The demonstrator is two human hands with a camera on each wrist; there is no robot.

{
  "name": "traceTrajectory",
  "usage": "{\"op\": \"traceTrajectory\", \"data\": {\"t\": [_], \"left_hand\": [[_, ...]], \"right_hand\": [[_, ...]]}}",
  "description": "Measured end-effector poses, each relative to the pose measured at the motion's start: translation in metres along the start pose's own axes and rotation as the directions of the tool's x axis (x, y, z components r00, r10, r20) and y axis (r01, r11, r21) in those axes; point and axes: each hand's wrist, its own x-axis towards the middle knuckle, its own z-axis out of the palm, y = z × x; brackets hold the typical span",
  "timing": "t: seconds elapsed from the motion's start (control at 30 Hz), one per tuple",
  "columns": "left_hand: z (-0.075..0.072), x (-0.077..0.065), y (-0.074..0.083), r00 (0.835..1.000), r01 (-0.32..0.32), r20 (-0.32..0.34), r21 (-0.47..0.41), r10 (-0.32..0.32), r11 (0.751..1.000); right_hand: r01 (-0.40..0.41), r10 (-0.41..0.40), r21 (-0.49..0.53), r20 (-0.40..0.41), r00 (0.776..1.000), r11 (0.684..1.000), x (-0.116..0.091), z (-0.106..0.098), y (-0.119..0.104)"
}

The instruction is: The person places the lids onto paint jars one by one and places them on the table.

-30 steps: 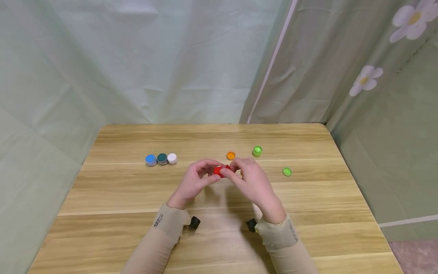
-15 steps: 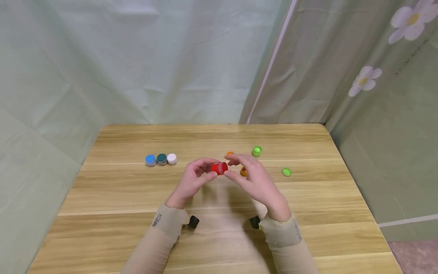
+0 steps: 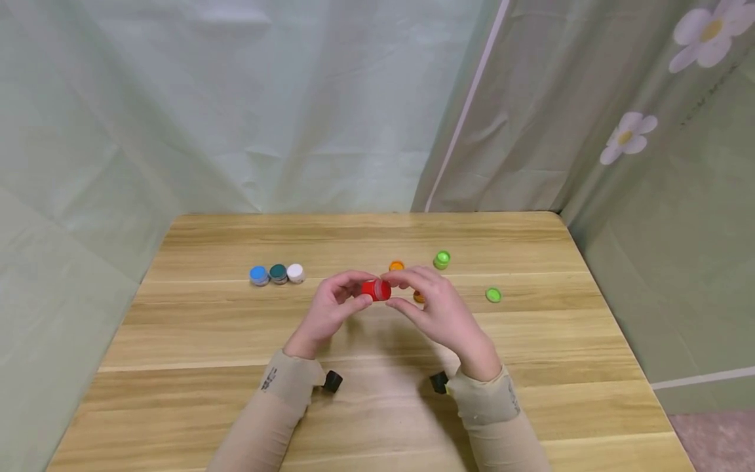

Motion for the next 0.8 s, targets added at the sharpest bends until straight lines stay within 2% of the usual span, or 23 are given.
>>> {"op": "traceTrajectory", "data": {"t": [0.37, 0.8], "left_hand": [[0.0016, 0.0001, 0.0000, 1.000, -0.010, 0.005, 0.000, 0.010, 1.000], [0.0037, -0.0005, 0.0009, 0.999, -0.022, 0.026, -0.005, 0.022, 1.000]], "right_hand": [[-0.100, 0.100, -0.021, 0.017, 0.995, 0.995, 0.0010, 0.0014, -0.0045], [-0.159, 0.161, -0.041, 0.039, 0.986, 0.986, 0.0021, 0.0026, -0.0047]]}}
